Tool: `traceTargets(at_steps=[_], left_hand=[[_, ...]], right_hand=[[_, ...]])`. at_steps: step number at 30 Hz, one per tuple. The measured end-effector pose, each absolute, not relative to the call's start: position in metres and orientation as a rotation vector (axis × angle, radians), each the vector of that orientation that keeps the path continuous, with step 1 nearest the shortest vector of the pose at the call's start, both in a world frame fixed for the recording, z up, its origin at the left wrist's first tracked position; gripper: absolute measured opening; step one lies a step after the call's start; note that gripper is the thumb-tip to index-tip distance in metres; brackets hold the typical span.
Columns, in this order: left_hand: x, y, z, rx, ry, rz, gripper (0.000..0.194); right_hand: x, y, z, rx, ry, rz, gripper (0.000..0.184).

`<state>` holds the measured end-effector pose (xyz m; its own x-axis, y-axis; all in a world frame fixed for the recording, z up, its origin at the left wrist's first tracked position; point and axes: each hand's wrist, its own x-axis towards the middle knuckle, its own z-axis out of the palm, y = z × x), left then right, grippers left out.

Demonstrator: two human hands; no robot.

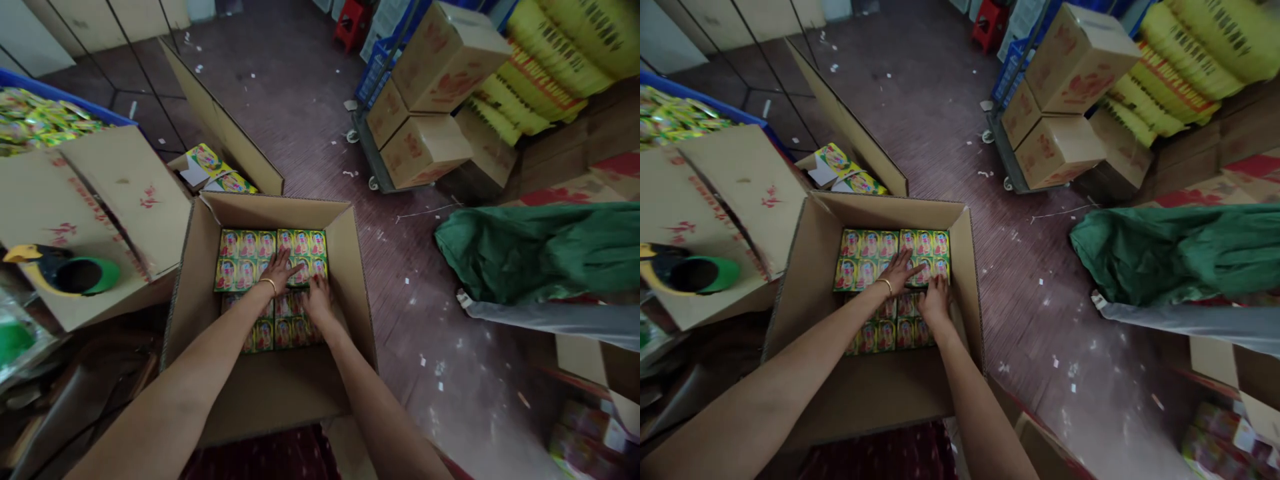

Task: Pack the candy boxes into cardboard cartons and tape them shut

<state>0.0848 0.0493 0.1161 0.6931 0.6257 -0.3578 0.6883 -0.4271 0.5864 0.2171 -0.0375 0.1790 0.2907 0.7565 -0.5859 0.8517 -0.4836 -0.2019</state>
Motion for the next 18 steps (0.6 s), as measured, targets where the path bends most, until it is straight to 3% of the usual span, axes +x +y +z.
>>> traceTargets(at_steps=[4,7,13,18], left_hand=[[0.063,0.056,0.161,1.626,1.477,0.153,0.064],[0.032,0.028,0.204,1.359,1.744,0.197,0.053],[-0.017,-0.114,0.295,1.093,1.487,0.475,0.039],[-0.049,-0.205,0.347,0.911,1.747,0.602,0.032]], right_hand=[[0.222,-0.035,0.209,2.435,1.658,-0.940,0.054],[0.215,-0.037,0.219,2.228,1.827,-0.965,0.054],[0.171,-0.014,0.184,1.951,2.076,-0.982,0.066],[0.170,0.001,0.158,1.930,2.062,-0.973,0.064]])
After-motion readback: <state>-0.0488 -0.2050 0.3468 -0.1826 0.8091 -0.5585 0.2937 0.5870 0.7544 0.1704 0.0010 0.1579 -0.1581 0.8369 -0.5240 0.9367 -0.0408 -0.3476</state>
